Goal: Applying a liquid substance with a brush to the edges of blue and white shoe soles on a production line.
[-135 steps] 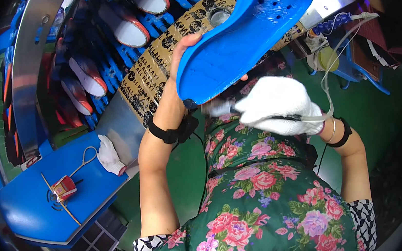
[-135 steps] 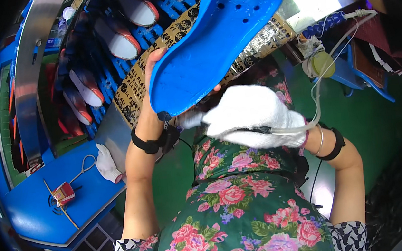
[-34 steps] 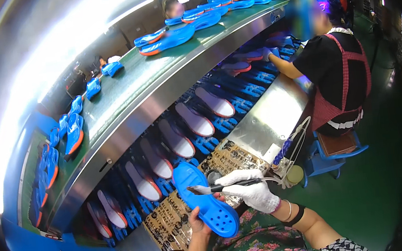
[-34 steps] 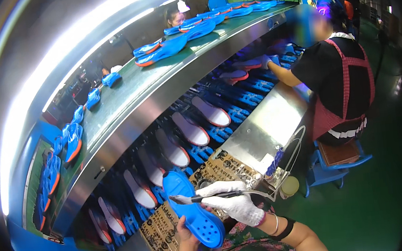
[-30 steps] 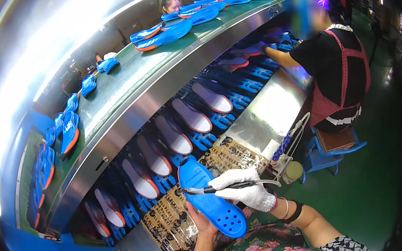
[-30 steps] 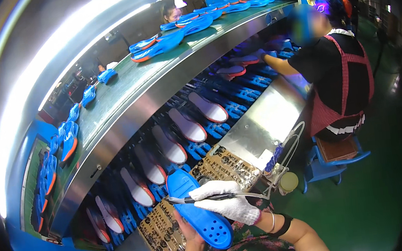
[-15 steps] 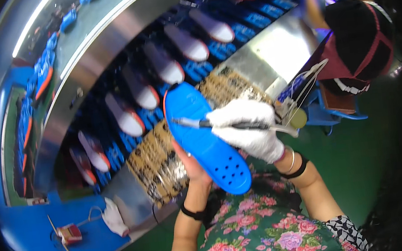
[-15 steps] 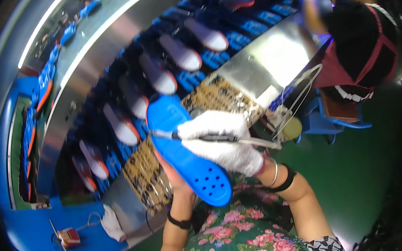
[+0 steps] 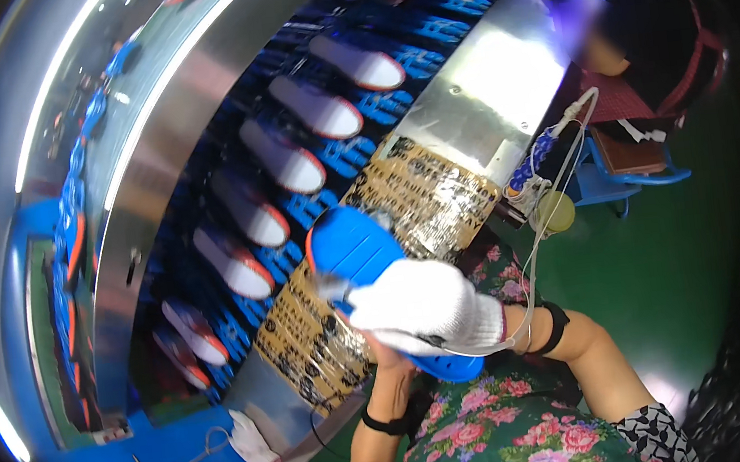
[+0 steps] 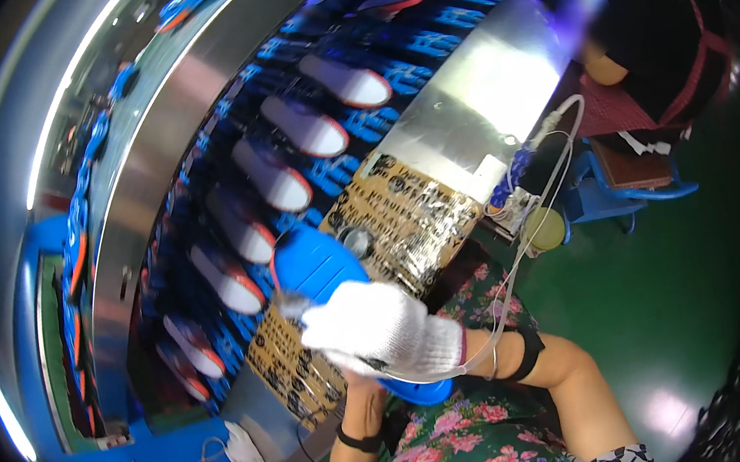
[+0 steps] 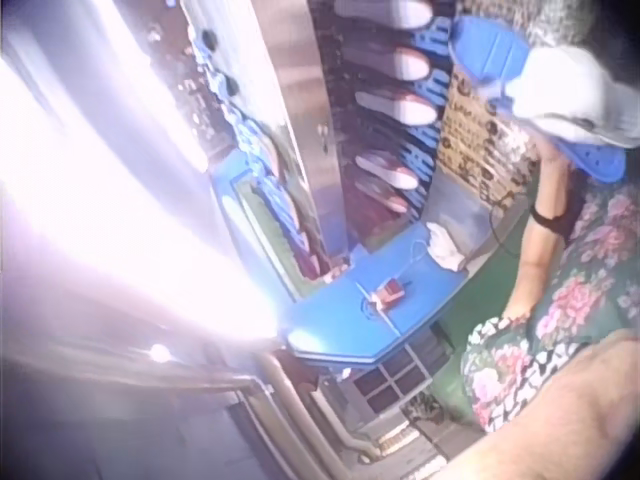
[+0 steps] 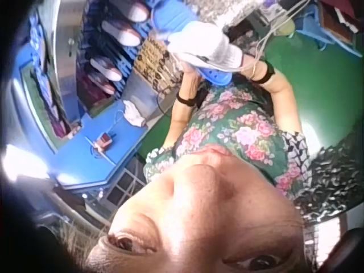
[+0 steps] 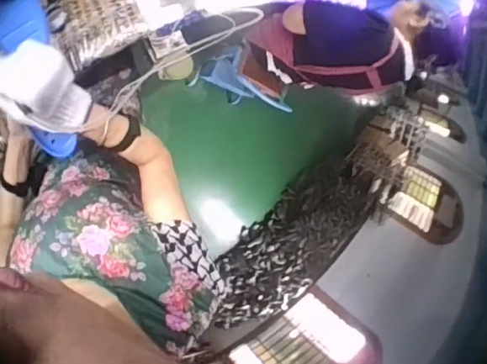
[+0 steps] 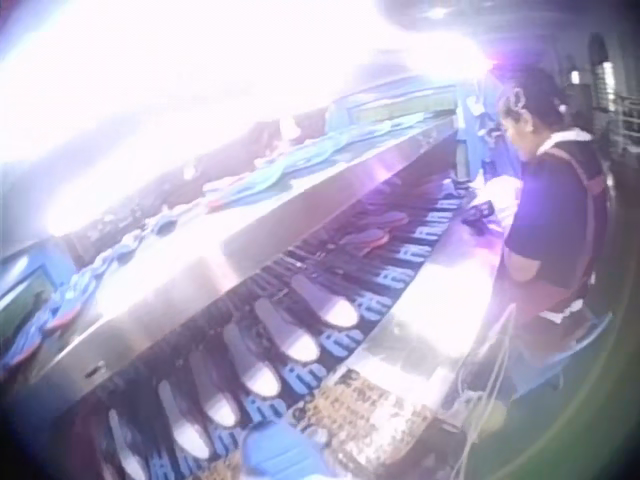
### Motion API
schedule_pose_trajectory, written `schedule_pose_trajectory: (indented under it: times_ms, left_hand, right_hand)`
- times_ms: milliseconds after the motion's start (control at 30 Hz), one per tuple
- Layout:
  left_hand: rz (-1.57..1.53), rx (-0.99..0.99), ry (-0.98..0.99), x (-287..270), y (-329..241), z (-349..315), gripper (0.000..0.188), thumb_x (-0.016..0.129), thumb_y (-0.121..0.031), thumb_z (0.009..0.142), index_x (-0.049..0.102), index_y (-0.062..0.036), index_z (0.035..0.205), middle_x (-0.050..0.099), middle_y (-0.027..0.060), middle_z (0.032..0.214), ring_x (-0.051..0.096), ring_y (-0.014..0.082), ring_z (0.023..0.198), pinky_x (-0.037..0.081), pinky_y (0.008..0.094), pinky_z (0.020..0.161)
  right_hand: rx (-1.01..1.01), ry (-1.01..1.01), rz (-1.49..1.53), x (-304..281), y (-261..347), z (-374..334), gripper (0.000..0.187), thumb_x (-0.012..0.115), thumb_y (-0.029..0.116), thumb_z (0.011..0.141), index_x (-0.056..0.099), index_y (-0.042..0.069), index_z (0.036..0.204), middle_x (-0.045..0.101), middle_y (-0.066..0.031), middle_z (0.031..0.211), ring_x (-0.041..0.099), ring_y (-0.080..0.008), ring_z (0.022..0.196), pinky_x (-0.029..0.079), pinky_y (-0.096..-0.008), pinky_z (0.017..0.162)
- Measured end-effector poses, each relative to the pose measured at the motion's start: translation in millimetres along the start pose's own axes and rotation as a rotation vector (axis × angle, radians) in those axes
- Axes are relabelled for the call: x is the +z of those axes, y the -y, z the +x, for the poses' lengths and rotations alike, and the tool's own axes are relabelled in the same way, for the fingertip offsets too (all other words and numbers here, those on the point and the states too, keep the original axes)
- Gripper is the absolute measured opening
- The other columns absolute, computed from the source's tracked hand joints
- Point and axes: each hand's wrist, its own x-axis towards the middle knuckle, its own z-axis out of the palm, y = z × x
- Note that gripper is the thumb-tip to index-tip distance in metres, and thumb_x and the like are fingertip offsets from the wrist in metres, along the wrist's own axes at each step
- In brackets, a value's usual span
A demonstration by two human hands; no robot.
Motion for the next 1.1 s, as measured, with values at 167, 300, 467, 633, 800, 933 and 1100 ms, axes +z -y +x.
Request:
schedule_pose_trajectory:
  times_ms: [167, 300, 467, 633, 800, 933, 1100]
  left_hand:
    - [0.108, 0.037, -0.205, -24.9, 11.9, 16.7, 0.096, 0.030, -0.083, 0.090, 0.026, -0.0119, 0.155, 0.046, 0.0123, 0.148, 0.050, 0.0322, 0.132, 0.044, 0.0502, 0.109]
    - [0.156, -0.057, -0.202, -32.2, 10.8, 28.2, 0.096, 0.030, -0.083, 0.090, 0.027, -0.0115, 0.154, 0.047, 0.0127, 0.147, 0.051, 0.0325, 0.131, 0.044, 0.0504, 0.108]
    - [0.200, -0.120, -0.208, -38.3, 9.2, 41.8, 0.096, 0.030, -0.083, 0.090, 0.028, -0.0110, 0.153, 0.048, 0.0132, 0.145, 0.052, 0.0328, 0.129, 0.045, 0.0505, 0.107]
    - [0.240, -0.162, -0.224, -37.2, 7.0, 50.3, 0.096, 0.031, -0.083, 0.090, 0.029, -0.0104, 0.153, 0.049, 0.0137, 0.144, 0.053, 0.0331, 0.127, 0.046, 0.0506, 0.106]
    - [0.248, -0.174, -0.235, -38.8, 6.0, 52.6, 0.096, 0.031, -0.083, 0.090, 0.030, -0.0099, 0.152, 0.050, 0.0142, 0.142, 0.055, 0.0334, 0.125, 0.047, 0.0508, 0.104]
    - [0.245, -0.173, -0.221, -40.7, 2.1, 57.8, 0.096, 0.031, -0.083, 0.090, 0.031, -0.0095, 0.151, 0.051, 0.0147, 0.141, 0.055, 0.0337, 0.124, 0.048, 0.0509, 0.104]
    - [0.241, -0.173, -0.175, -44.8, 5.1, 72.1, 0.096, 0.031, -0.083, 0.089, 0.033, -0.0090, 0.150, 0.052, 0.0152, 0.139, 0.057, 0.0340, 0.122, 0.049, 0.0510, 0.102]
  right_hand:
    - [0.155, -0.176, 0.069, -9.0, -26.0, -17.3, 0.028, 0.072, 0.012, 0.083, 0.075, 0.010, 0.111, 0.074, -0.0106, 0.107, 0.071, -0.0287, 0.092, 0.057, -0.0398, 0.078]
    - [0.030, -0.095, 0.034, -13.7, -44.2, -22.4, 0.030, 0.066, 0.018, 0.089, 0.072, 0.012, 0.118, 0.070, -0.0099, 0.117, 0.069, -0.0265, 0.101, 0.057, -0.0384, 0.079]
    - [0.090, -0.276, 0.185, -34.7, -70.5, -17.0, 0.026, 0.072, 0.018, 0.082, 0.072, 0.015, 0.108, 0.070, -0.0048, 0.110, 0.067, -0.0227, 0.094, 0.056, -0.0388, 0.077]
    - [0.080, -0.261, 0.070, -20.2, -77.3, -29.2, 0.030, 0.069, 0.017, 0.085, 0.072, 0.011, 0.114, 0.069, -0.0090, 0.121, 0.067, -0.0260, 0.097, 0.057, -0.0364, 0.079]
    - [0.132, -0.286, 0.535, -34.1, -84.8, -26.0, 0.022, 0.072, 0.016, 0.086, 0.076, 0.010, 0.106, 0.073, -0.0076, 0.111, 0.069, -0.0224, 0.093, 0.056, -0.0345, 0.078]
    - [0.196, -0.304, 0.192, -42.5, -82.1, -19.5, 0.021, 0.073, 0.014, 0.084, 0.076, 0.010, 0.105, 0.074, -0.0068, 0.110, 0.070, -0.0242, 0.093, 0.056, -0.0356, 0.078]
    - [0.088, -0.094, 0.319, -35.9, -72.0, -18.7, 0.023, 0.070, 0.013, 0.084, 0.076, 0.010, 0.107, 0.073, -0.0098, 0.109, 0.070, -0.0257, 0.090, 0.056, -0.0367, 0.077]
